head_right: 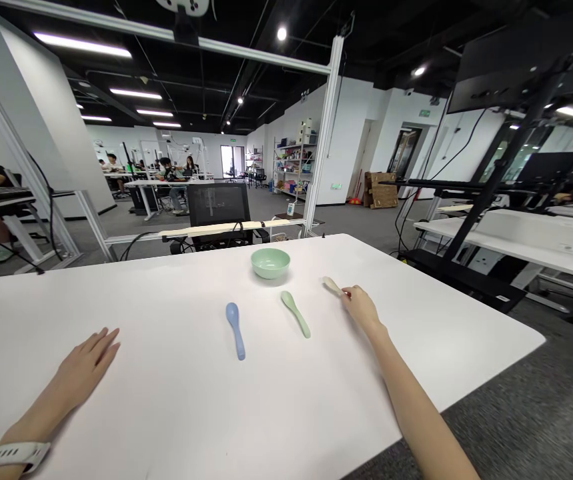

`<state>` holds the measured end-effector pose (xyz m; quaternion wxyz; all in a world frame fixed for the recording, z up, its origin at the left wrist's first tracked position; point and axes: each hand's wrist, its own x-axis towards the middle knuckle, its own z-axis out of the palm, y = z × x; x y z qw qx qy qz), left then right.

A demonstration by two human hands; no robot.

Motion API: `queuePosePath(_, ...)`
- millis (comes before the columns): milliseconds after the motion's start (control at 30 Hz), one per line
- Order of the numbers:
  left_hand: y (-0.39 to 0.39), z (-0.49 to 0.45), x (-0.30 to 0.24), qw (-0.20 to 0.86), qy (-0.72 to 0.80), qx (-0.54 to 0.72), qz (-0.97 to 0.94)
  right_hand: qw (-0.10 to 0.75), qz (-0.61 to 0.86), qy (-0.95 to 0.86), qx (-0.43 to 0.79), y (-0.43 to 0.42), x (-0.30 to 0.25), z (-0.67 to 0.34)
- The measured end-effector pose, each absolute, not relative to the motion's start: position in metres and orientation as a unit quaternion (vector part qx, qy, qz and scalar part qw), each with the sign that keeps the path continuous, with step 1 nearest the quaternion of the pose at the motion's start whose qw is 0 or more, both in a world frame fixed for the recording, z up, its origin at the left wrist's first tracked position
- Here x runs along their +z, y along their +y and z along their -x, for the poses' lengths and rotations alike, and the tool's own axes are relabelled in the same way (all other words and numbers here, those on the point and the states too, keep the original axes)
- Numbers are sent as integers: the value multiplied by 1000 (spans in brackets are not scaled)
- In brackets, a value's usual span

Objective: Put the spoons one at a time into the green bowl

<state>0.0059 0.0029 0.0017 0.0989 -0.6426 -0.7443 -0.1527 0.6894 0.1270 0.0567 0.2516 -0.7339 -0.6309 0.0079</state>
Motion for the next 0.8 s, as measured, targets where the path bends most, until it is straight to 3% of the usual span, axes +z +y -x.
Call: queuePosePath(800,1,-10,9,69,-752,-127,643,259,742,-618,8,133,47,-692)
